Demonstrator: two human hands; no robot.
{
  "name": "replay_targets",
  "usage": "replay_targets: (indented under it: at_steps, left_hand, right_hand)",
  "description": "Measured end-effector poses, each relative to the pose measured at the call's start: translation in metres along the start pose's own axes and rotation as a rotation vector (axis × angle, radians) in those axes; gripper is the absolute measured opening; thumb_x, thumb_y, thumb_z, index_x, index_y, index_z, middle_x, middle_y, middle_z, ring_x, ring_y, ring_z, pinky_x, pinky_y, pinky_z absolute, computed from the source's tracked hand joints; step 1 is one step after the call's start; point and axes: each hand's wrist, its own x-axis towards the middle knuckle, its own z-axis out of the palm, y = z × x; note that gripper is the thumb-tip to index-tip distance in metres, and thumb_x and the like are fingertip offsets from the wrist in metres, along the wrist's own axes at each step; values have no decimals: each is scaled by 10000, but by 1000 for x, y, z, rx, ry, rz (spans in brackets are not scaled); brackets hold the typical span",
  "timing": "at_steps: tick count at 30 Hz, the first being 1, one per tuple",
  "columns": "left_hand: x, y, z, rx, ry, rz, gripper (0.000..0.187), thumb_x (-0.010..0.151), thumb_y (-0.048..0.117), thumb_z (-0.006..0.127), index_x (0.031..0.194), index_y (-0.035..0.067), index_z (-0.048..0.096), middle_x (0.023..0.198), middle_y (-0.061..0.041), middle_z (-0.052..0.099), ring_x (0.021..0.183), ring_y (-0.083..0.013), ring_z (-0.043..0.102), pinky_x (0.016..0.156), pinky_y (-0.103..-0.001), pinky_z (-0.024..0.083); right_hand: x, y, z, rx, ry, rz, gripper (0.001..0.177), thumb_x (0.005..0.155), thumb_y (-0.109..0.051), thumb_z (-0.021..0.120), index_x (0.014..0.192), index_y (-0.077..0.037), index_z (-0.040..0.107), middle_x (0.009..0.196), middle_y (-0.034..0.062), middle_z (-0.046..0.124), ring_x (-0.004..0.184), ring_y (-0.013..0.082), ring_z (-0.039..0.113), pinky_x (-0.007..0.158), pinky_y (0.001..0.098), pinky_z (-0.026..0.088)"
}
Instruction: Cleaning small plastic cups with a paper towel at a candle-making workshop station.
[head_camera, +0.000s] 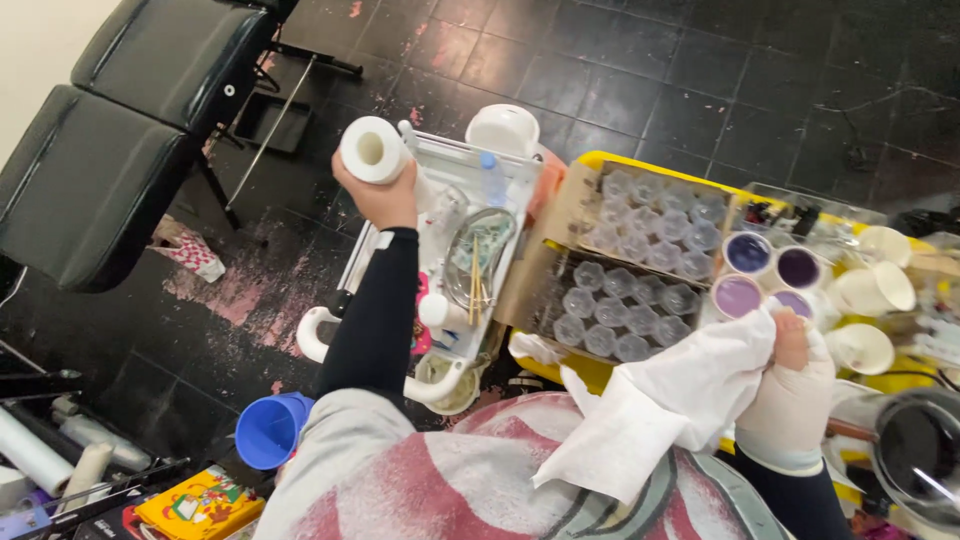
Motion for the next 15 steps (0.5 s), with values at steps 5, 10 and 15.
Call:
replay_targets:
  at_steps: [5, 10, 15]
  left_hand:
    - [14, -54, 13, 95, 112, -116, 1031, 621, -9, 950, 1462, 61, 358, 1394, -162, 558, 1288, -301, 600, 1096, -393, 501]
    - [17, -95, 16, 128, 289, -224, 994, 606, -37, 901, 1450, 58, 384, 1387, -177, 537, 1255, -321, 613, 1074, -417, 537]
    - [10, -102, 10, 367, 280, -296, 1006, 583, -8, 950, 1424, 76, 404, 1364, -206, 515, 1248, -372, 577, 1067, -450, 509]
  right_hand:
    - [3, 21, 1, -43, -17, -16, 252, 1224, -248, 549, 1056, -70, 609, 978, -30, 635, 914, 59, 596, 793, 226, 486]
    - [4, 25, 8, 1, 33, 42, 237, 1218, -252, 558, 1065, -79, 613, 979, -32, 640, 908, 61, 605, 775, 231, 493]
    - [7, 21, 20, 12, 73, 92, 213, 1178, -284, 532, 1123, -106, 635, 1029, -31, 660, 892, 65, 626, 771, 227, 509]
